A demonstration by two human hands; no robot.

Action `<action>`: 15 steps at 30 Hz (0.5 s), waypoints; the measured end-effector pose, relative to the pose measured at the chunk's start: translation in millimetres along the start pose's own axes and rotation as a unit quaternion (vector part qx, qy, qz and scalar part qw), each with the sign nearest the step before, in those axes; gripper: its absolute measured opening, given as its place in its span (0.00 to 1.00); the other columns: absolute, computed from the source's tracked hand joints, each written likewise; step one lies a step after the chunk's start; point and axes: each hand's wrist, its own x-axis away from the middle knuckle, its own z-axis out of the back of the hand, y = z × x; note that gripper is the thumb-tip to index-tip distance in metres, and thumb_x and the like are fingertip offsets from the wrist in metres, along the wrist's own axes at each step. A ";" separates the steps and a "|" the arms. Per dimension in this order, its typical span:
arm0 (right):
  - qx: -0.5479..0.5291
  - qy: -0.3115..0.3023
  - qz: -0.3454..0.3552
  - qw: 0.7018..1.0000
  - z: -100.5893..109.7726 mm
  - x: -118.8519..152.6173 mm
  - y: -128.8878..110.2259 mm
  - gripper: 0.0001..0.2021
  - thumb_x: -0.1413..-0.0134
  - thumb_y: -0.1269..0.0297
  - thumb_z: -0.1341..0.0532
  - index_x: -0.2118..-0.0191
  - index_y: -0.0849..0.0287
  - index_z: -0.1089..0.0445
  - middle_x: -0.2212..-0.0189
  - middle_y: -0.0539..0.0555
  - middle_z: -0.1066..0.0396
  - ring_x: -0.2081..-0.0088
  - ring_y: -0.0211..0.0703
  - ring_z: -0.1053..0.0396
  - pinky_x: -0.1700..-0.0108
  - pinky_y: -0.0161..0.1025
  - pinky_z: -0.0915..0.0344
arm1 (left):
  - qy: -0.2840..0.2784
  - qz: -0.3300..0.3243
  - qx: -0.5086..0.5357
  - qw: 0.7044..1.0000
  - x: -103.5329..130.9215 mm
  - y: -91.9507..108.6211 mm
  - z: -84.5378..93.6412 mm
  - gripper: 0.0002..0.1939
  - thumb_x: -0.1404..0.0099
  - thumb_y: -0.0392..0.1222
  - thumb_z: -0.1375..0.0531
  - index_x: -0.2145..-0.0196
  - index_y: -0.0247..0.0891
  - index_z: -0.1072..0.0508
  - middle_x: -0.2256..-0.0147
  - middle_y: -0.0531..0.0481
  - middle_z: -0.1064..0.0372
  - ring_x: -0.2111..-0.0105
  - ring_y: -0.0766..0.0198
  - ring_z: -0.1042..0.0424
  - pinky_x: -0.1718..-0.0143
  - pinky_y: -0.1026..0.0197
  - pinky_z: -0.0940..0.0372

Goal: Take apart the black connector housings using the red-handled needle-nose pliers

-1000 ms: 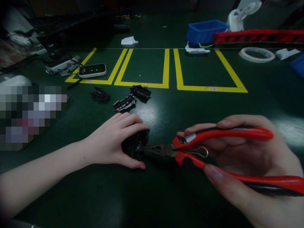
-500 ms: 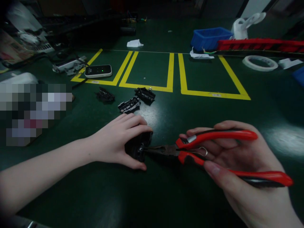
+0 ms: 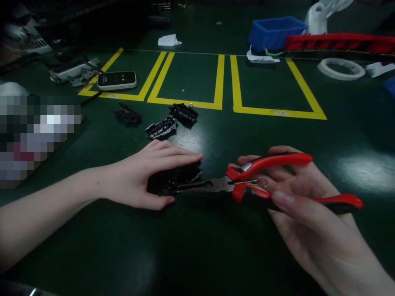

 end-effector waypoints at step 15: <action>0.004 -0.012 0.001 1.000 -18.0 4.2 -10.6 0.33 0.67 0.60 0.22 0.48 0.41 0.27 0.49 0.55 0.24 0.46 0.60 0.27 0.46 0.55 0.26 | 0.059 0.042 0.013 0.997 -1.9 -1.3 -3.2 0.24 0.36 0.46 0.35 0.43 0.40 0.30 0.53 0.48 0.31 0.53 0.56 0.33 0.51 0.54 0.38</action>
